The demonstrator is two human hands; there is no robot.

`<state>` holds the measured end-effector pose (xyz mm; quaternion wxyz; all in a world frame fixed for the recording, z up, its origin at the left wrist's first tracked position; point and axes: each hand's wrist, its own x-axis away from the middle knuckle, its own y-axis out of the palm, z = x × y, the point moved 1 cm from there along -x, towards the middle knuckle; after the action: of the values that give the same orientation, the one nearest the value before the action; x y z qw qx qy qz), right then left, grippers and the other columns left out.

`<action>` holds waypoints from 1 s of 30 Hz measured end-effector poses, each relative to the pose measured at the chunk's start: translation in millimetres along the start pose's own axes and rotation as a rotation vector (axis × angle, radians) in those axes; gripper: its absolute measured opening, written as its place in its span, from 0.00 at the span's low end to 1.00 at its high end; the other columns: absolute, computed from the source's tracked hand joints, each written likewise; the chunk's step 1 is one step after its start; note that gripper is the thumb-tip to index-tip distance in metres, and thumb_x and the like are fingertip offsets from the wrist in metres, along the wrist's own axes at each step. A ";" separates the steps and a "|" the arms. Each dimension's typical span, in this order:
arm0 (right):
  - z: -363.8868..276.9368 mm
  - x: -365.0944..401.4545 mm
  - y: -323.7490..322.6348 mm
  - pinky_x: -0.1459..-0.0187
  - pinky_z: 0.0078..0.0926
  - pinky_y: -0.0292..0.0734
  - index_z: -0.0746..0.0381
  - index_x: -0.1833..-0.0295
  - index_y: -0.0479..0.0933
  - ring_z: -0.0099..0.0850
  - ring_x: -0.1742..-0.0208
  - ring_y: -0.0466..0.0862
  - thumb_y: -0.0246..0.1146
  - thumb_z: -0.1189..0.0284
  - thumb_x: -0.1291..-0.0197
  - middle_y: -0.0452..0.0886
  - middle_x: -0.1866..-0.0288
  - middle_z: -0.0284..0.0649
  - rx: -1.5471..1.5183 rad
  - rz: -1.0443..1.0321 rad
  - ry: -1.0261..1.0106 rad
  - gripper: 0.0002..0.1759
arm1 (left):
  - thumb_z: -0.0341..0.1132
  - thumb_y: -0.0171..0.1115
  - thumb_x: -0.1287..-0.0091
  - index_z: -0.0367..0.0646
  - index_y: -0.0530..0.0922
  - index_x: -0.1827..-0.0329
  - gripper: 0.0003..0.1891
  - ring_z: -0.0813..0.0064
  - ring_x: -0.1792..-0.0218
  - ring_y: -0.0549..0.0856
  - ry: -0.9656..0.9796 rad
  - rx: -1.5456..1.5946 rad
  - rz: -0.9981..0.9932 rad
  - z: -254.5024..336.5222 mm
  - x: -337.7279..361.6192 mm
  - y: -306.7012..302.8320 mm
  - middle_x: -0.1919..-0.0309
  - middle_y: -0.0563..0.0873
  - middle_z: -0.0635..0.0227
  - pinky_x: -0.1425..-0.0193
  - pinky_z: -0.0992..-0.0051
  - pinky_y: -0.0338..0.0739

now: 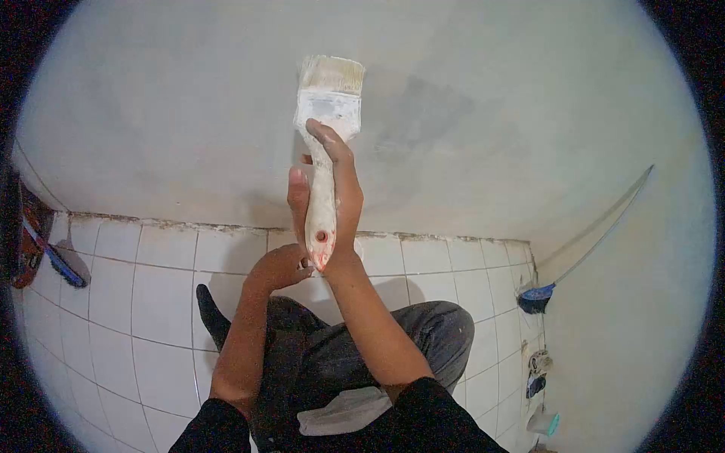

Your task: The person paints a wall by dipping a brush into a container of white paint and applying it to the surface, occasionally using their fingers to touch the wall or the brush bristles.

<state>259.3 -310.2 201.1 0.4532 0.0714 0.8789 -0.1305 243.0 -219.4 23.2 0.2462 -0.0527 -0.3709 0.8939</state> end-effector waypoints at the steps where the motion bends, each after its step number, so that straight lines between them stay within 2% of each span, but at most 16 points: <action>1: 1.2 -0.2 1.5 0.45 0.30 0.80 0.66 0.31 0.69 0.36 0.43 0.83 0.58 0.66 0.26 0.77 0.35 0.48 -0.017 -0.001 0.051 0.24 | 0.42 0.67 0.37 0.51 0.81 0.43 0.19 0.60 0.54 0.86 0.000 0.001 0.001 -1.1 0.0 0.8 0.59 0.87 0.62 0.50 0.59 0.80; 5: 3.9 14.6 8.9 0.43 0.29 0.76 0.67 0.30 0.69 0.33 0.44 0.81 0.56 0.65 0.25 0.77 0.35 0.47 -0.067 0.036 0.190 0.24 | 0.43 0.68 0.37 0.50 0.82 0.44 0.19 0.57 0.55 0.86 0.019 -0.011 0.025 -5.0 0.4 4.6 0.60 0.86 0.60 0.50 0.58 0.80; 7: 11.4 23.6 13.9 0.39 0.32 0.74 0.68 0.31 0.68 0.34 0.41 0.79 0.56 0.67 0.25 0.76 0.35 0.48 -0.006 0.051 0.123 0.23 | 0.43 0.68 0.37 0.49 0.82 0.44 0.19 0.57 0.55 0.86 0.026 -0.028 0.047 -10.5 -2.8 11.6 0.60 0.86 0.59 0.50 0.58 0.80; 9: 8.1 36.2 14.2 0.36 0.34 0.71 0.69 0.31 0.68 0.36 0.37 0.77 0.55 0.68 0.24 0.76 0.35 0.49 -0.006 0.026 0.229 0.23 | 0.43 0.67 0.37 0.48 0.82 0.45 0.19 0.56 0.54 0.86 0.014 0.019 0.050 -13.0 -7.7 14.8 0.58 0.86 0.58 0.49 0.57 0.80; 11: 3.4 37.2 11.6 0.38 0.33 0.73 0.69 0.31 0.68 0.36 0.40 0.78 0.56 0.67 0.25 0.76 0.35 0.50 0.009 0.041 0.171 0.24 | 0.43 0.66 0.37 0.48 0.82 0.44 0.19 0.57 0.54 0.86 0.010 -0.008 0.032 -10.4 -4.5 9.8 0.58 0.87 0.58 0.49 0.58 0.80; 13: -12.2 27.7 5.0 0.39 0.34 0.74 0.69 0.31 0.68 0.34 0.43 0.79 0.57 0.64 0.25 0.75 0.35 0.49 -0.091 0.051 0.219 0.25 | 0.42 0.66 0.37 0.48 0.82 0.44 0.19 0.57 0.54 0.86 0.033 0.019 0.039 -10.5 -6.2 13.6 0.58 0.87 0.59 0.49 0.58 0.80; 14: -10.7 20.9 3.8 0.42 0.34 0.76 0.69 0.31 0.69 0.33 0.45 0.79 0.57 0.62 0.26 0.74 0.34 0.49 -0.062 0.067 0.124 0.27 | 0.42 0.65 0.36 0.49 0.81 0.43 0.19 0.58 0.54 0.86 -0.011 0.007 0.001 -11.2 -8.1 15.4 0.58 0.87 0.60 0.49 0.58 0.80; 17: -10.1 -4.3 6.3 0.43 0.34 0.77 0.69 0.31 0.69 0.33 0.46 0.79 0.57 0.61 0.26 0.75 0.35 0.48 -0.093 0.120 0.008 0.27 | 0.42 0.65 0.36 0.49 0.80 0.42 0.20 0.58 0.54 0.86 0.033 0.024 0.002 -6.2 -1.3 6.9 0.58 0.86 0.60 0.49 0.58 0.80; 19: -4.1 -5.3 7.5 0.44 0.31 0.76 0.68 0.31 0.70 0.32 0.46 0.79 0.57 0.61 0.25 0.76 0.36 0.47 -0.095 0.136 0.002 0.26 | 0.42 0.65 0.36 0.49 0.80 0.42 0.20 0.57 0.54 0.86 0.027 0.016 -0.006 -2.3 0.7 2.5 0.59 0.86 0.60 0.49 0.58 0.80; 21: 3.8 4.1 8.3 0.41 0.30 0.75 0.66 0.31 0.70 0.32 0.44 0.79 0.57 0.62 0.26 0.78 0.37 0.47 -0.079 0.083 0.184 0.25 | 0.42 0.65 0.37 0.49 0.80 0.42 0.20 0.57 0.54 0.86 0.021 0.013 -0.012 -3.9 0.0 3.5 0.59 0.86 0.60 0.50 0.58 0.80; 23: 21.1 20.2 9.9 0.38 0.31 0.73 0.66 0.32 0.71 0.35 0.40 0.79 0.57 0.66 0.26 0.78 0.37 0.48 -0.050 0.086 0.144 0.23 | 0.41 0.65 0.37 0.49 0.80 0.43 0.19 0.56 0.54 0.86 0.071 -0.034 0.044 -12.6 -4.5 13.4 0.59 0.86 0.59 0.50 0.57 0.80; 26: 15.1 41.5 8.1 0.37 0.32 0.73 0.67 0.33 0.71 0.38 0.37 0.79 0.57 0.70 0.28 0.78 0.36 0.49 -0.019 0.048 0.281 0.21 | 0.41 0.65 0.38 0.49 0.80 0.44 0.19 0.56 0.54 0.86 -0.016 -0.028 -0.015 -17.1 -11.2 21.1 0.59 0.86 0.58 0.50 0.57 0.80; 27: 11.5 39.5 8.4 0.37 0.32 0.73 0.67 0.33 0.71 0.38 0.37 0.79 0.57 0.70 0.28 0.78 0.36 0.49 -0.024 0.050 0.280 0.21 | 0.41 0.65 0.38 0.49 0.80 0.44 0.19 0.56 0.54 0.86 -0.018 -0.032 -0.014 -16.8 -11.3 19.4 0.59 0.86 0.58 0.50 0.57 0.80; 30: 3.2 29.6 5.1 0.37 0.32 0.74 0.67 0.33 0.71 0.38 0.37 0.80 0.58 0.71 0.29 0.79 0.37 0.49 -0.070 0.038 0.103 0.22 | 0.41 0.65 0.38 0.48 0.80 0.44 0.19 0.55 0.55 0.86 -0.014 0.027 -0.030 -17.7 -8.5 20.2 0.59 0.86 0.58 0.50 0.56 0.80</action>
<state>245.9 -306.1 174.4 0.4122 0.0791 0.9035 -0.0872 247.3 -224.5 -4.2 0.2576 -0.0376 -0.3614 0.8953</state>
